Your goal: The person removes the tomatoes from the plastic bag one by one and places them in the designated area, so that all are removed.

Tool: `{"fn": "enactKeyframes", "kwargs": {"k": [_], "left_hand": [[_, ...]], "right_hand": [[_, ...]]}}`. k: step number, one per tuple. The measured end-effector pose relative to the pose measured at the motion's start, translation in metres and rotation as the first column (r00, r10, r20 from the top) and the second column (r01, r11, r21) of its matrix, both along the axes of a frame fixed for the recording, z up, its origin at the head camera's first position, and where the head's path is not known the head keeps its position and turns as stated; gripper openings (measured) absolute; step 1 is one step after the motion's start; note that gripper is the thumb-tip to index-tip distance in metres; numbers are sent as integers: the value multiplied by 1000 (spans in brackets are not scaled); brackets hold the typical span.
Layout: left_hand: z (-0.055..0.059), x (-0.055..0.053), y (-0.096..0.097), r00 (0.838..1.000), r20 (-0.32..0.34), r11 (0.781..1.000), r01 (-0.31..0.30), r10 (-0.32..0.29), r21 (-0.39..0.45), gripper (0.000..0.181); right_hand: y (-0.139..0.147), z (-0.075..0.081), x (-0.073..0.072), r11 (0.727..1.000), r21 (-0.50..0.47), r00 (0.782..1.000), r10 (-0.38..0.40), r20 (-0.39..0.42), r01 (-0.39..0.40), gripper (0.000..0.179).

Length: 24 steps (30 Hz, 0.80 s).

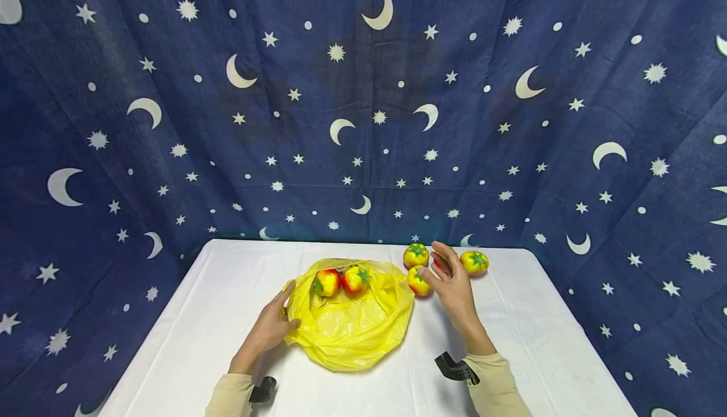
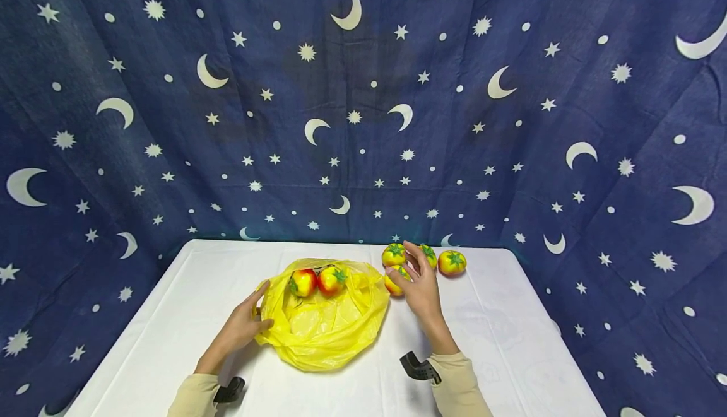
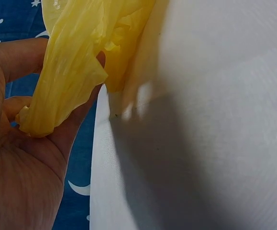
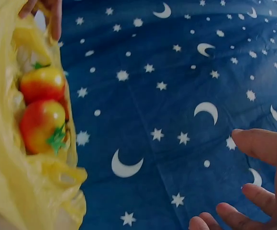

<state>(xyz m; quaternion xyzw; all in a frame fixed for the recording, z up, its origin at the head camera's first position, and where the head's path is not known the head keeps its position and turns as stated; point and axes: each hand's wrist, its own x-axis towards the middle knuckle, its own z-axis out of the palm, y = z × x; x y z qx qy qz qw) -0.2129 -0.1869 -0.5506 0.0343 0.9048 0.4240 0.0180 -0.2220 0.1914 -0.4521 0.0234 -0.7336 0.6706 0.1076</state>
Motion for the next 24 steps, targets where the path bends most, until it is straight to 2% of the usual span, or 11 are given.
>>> {"fn": "enactKeyframes", "kwargs": {"k": [4, 12, 18, 24], "left_hand": [[-1, 1, 0, 1000, -4, 1000, -2, 2, -8, 89], [-1, 2, 0, 1000, 8, 1000, -4, 4, -1, 90], [0, 2, 0, 1000, 7, 1000, -4, 4, 2, 90], [1, 1, -1, 1000, -17, 1000, 9, -9, -6, 90]], "right_hand": [[-10, 3, 3, 1000, 3, 1000, 14, -13, -14, 64], [-27, 6, 7, 996, -13, 995, 92, -26, -92, 64], [-40, 9, 6, 989, -11, 988, 144, -59, -145, 64], [-54, 6, 3, 985, 13, 982, 173, -71, -172, 62]]}}
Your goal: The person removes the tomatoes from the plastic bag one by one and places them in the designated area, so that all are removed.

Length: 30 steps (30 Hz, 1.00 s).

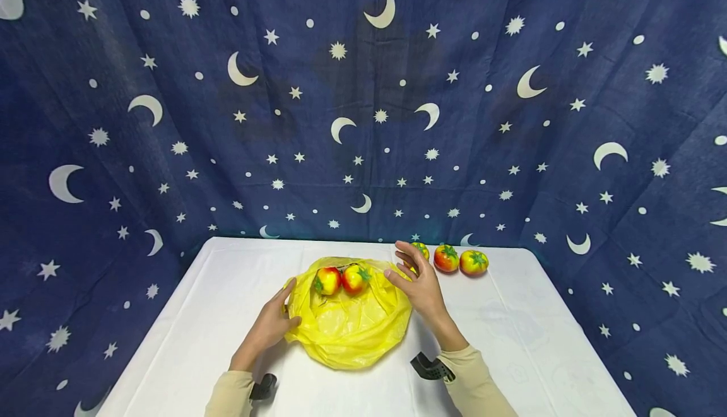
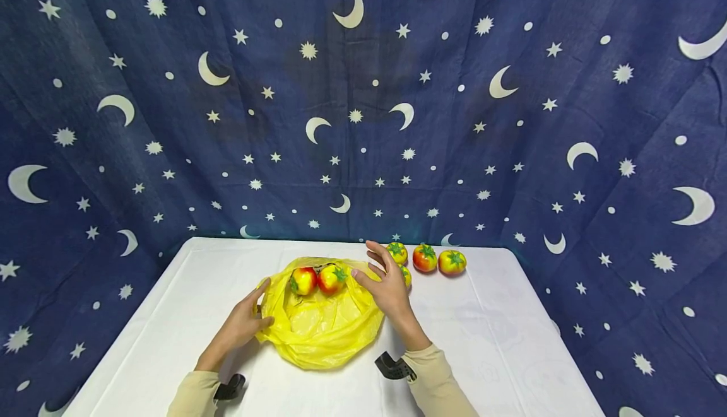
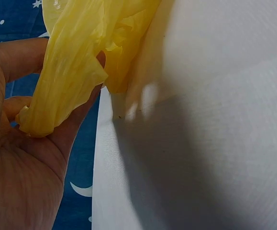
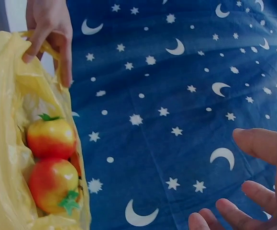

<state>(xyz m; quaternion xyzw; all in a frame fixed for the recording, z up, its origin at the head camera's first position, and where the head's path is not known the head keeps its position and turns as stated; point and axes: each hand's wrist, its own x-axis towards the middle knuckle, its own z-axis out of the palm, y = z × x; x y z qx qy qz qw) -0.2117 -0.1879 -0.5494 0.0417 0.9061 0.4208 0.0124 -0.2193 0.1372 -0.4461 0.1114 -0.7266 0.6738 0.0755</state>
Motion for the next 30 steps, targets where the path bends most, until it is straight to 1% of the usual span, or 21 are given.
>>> {"fn": "enactKeyframes", "kwargs": {"k": [3, 6, 9, 13, 14, 16, 17, 20, 24, 30], "left_hand": [[0, 0, -1, 1000, -3, 1000, -2, 2, 0, 90], [0, 0, -1, 1000, 14, 1000, -3, 3, 0, 90], [0, 0, 0, 1000, 11, 1000, 3, -3, 0, 90], [1, -1, 0, 1000, -8, 1000, 1, -1, 10, 89], [1, -2, 0, 1000, -6, 1000, -1, 1, 11, 89], [0, -2, 1, 1000, 2, 1000, 1, -1, 9, 90], [0, -2, 1, 1000, 6, 1000, 4, -4, 7, 90], [-2, -2, 1, 1000, 12, 1000, 5, -5, 5, 90], [-2, -1, 1, 1000, 2, 1000, -1, 1, 11, 90], [-1, -1, 1, 1000, -7, 1000, -5, 6, 12, 90]], "right_hand": [[-6, -4, -2, 1000, 18, 1000, 20, 10, -20, 63], [-11, -9, -4, 999, 32, 999, 28, 39, -30, 62], [-15, -13, -7, 998, 49, 997, 46, 69, -50, 61], [-22, -9, -8, 993, 65, 992, 91, 90, -97, 60], [-23, -7, -7, 992, 77, 991, 95, 96, -103, 60], [-26, -8, -8, 990, 86, 988, 102, 114, -112, 60], [-27, -11, -10, 990, 89, 987, 99, 124, -111, 61], [-30, -27, -19, 991, 95, 986, 83, 144, -97, 61], [-35, -46, -30, 989, 126, 988, 64, 138, -81, 58], [-41, -58, -39, 975, 207, 987, 51, 152, -82, 61]]}}
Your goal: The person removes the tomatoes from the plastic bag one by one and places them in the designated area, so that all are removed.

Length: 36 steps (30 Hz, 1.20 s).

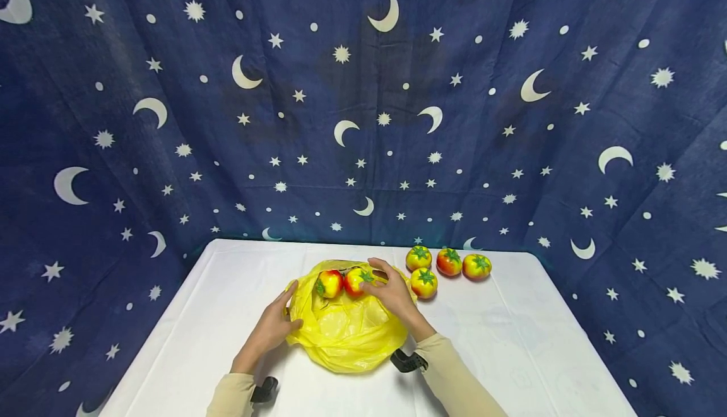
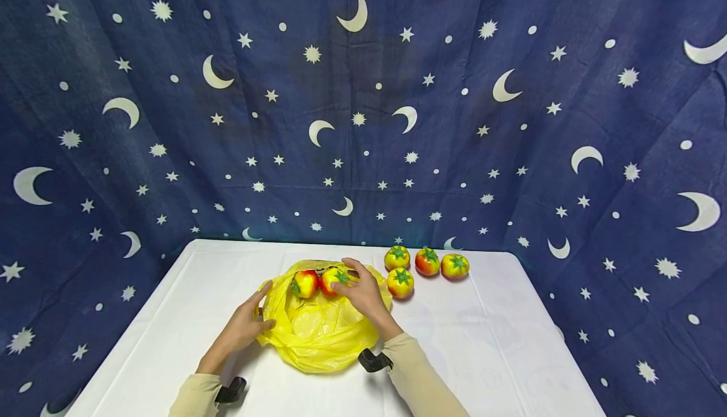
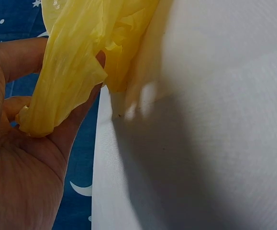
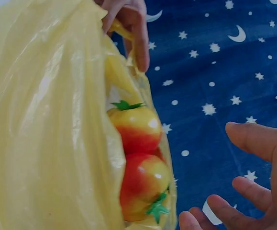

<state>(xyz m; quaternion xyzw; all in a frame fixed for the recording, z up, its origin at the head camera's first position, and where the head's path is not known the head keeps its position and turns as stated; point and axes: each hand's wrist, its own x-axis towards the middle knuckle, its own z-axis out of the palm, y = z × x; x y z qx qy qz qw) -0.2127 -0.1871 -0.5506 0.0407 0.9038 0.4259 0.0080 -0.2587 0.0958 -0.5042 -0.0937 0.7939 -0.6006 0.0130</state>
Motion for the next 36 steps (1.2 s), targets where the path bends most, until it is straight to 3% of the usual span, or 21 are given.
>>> {"fn": "enactKeyframes", "kwargs": {"k": [12, 24, 36], "left_hand": [[0, -1, 0, 1000, 9, 1000, -7, 7, 6, 90], [0, 1, 1, 1000, 11, 1000, -15, 15, 3, 91], [-3, 0, -1, 1000, -12, 1000, 7, -7, 21, 90]], "right_hand": [[-12, -13, -12, 998, 56, 998, -34, 58, 31, 59], [-16, -22, -22, 986, 146, 993, -90, 72, 79, 60], [-22, -33, -29, 975, 209, 991, -99, 87, 79, 57]]}}
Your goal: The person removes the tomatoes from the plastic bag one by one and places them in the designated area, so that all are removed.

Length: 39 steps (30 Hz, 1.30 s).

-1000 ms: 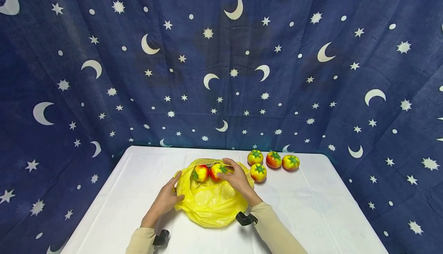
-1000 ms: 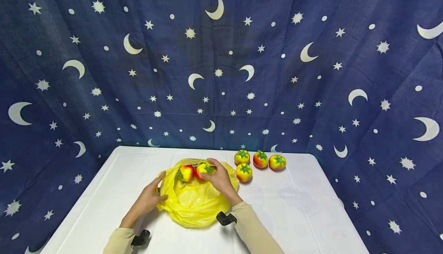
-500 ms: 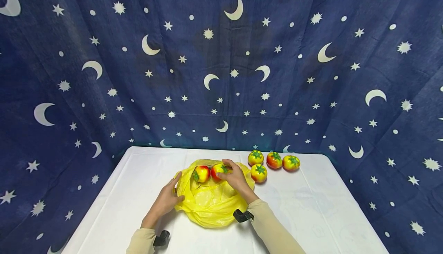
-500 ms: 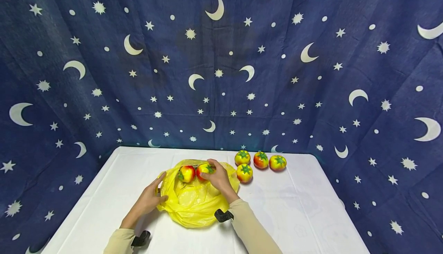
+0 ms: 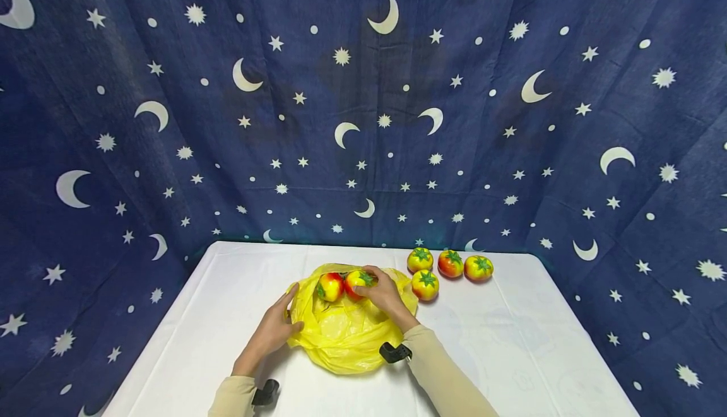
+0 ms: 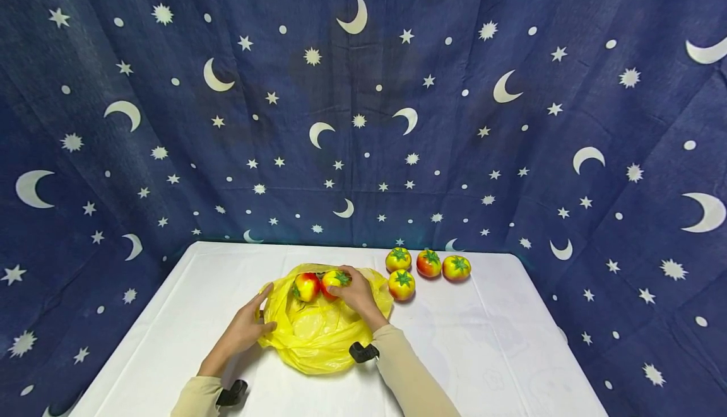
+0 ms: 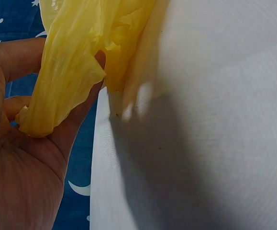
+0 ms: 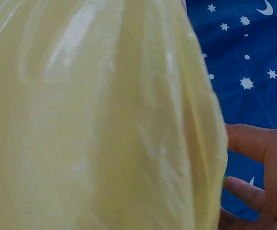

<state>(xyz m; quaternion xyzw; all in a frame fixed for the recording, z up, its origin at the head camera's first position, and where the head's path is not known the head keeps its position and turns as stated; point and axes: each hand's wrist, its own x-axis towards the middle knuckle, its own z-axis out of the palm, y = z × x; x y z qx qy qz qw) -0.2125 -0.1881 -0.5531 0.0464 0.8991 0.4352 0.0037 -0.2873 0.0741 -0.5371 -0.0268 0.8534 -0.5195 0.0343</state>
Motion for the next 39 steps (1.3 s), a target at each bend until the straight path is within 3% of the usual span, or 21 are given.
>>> {"fn": "enactKeyframes", "kwargs": {"k": [7, 29, 39], "left_hand": [[-2, 0, 0, 1000, 1, 1000, 5, -5, -3, 90], [-2, 1, -1, 1000, -25, 1000, 8, -8, -9, 90], [2, 0, -1, 1000, 0, 1000, -1, 1, -11, 89]], "right_hand": [[-2, -6, -1, 1000, 19, 1000, -8, 0, 8, 57], [-4, -11, 4, 994, 81, 997, 64, 47, -68, 73], [1, -5, 9, 996, 71, 998, 51, 47, -54, 74]]}}
